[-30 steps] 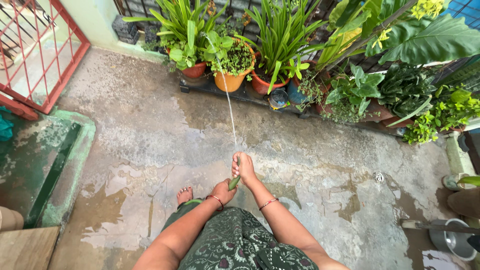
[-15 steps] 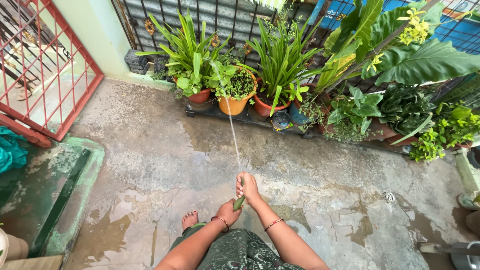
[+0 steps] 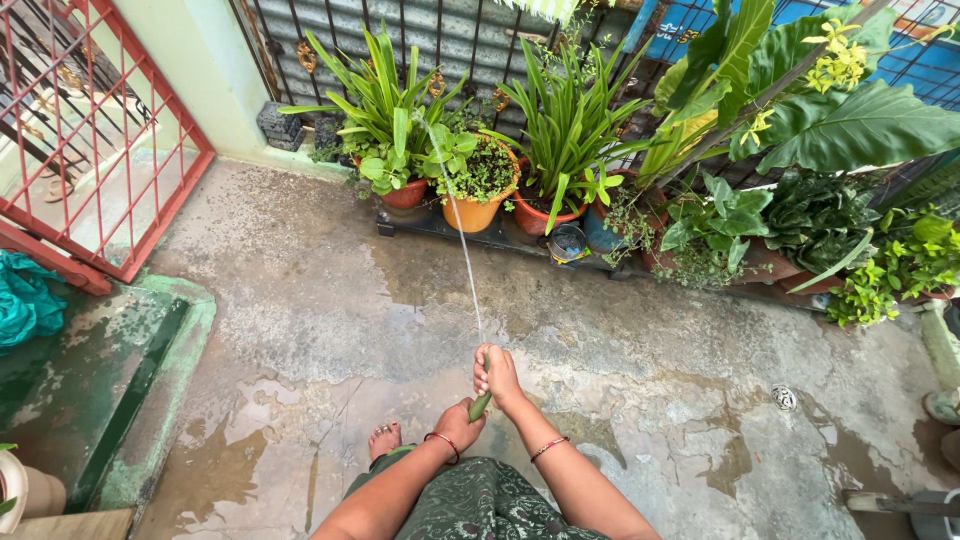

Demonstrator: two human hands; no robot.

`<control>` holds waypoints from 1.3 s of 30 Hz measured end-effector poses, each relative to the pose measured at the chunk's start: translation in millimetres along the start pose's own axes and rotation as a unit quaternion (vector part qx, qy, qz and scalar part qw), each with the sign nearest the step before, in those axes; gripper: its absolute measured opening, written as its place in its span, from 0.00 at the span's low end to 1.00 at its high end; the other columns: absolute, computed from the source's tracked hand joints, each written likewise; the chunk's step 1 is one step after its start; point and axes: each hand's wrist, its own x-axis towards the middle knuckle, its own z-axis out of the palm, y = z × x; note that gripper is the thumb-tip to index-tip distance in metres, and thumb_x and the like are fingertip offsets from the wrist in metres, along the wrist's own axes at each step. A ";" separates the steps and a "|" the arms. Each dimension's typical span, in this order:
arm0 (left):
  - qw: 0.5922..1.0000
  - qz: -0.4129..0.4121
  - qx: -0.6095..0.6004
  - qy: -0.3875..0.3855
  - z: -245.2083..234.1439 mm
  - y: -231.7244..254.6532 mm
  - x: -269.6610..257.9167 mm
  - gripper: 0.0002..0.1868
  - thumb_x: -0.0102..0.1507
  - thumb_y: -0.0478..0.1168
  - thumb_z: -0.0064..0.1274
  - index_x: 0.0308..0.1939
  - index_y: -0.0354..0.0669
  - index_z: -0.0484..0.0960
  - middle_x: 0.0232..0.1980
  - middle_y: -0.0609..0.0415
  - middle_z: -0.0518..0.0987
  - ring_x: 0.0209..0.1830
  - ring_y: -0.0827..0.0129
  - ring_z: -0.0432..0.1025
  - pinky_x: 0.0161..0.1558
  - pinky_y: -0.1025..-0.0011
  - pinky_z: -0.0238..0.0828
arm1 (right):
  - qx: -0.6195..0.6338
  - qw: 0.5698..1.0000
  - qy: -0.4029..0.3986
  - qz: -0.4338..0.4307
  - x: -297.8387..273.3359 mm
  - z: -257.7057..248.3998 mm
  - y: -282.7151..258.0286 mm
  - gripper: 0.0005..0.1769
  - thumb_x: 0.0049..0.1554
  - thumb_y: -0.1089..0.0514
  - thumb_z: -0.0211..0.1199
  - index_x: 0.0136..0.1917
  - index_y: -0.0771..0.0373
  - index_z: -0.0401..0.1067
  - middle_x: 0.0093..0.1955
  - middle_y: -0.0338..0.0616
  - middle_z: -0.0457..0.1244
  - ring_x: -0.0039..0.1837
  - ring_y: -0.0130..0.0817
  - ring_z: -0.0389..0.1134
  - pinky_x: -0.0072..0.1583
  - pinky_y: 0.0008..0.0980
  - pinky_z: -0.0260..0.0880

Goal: The person waters potted plants on a balcony by holding a green garden hose and directing the stream of water into various pots.

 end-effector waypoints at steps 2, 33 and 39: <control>1.000 -0.007 -0.004 -0.003 -0.9 -0.6 -0.6 0.18 0.64 0.51 0.54 0.46 0.41 0.76 0.40 0.38 0.82 0.44 0.46 0.78 0.48 0.56 0.73 | -0.002 1.000 0.000 -0.003 -0.9 1.3 0.5 0.16 0.61 0.49 0.41 0.37 0.59 0.58 0.23 0.38 0.49 0.22 0.27 0.46 0.27 0.31 0.51; 1.000 0.017 -0.006 0.011 -10.2 17.0 1.0 0.17 0.62 0.52 0.56 0.45 0.44 0.77 0.42 0.39 0.82 0.47 0.46 0.77 0.50 0.57 0.73 | -0.003 1.000 0.002 0.006 19.7 -14.7 14.3 0.19 0.62 0.44 0.43 0.37 0.59 0.58 0.23 0.38 0.49 0.22 0.29 0.48 0.26 0.33 0.51; 1.000 0.009 -0.008 0.011 -7.5 14.0 -0.7 0.17 0.62 0.52 0.56 0.44 0.44 0.78 0.39 0.38 0.82 0.44 0.45 0.77 0.49 0.56 0.73 | -0.002 1.000 0.006 0.013 20.1 -14.9 15.0 0.19 0.62 0.45 0.43 0.38 0.59 0.59 0.23 0.37 0.49 0.22 0.27 0.47 0.26 0.31 0.52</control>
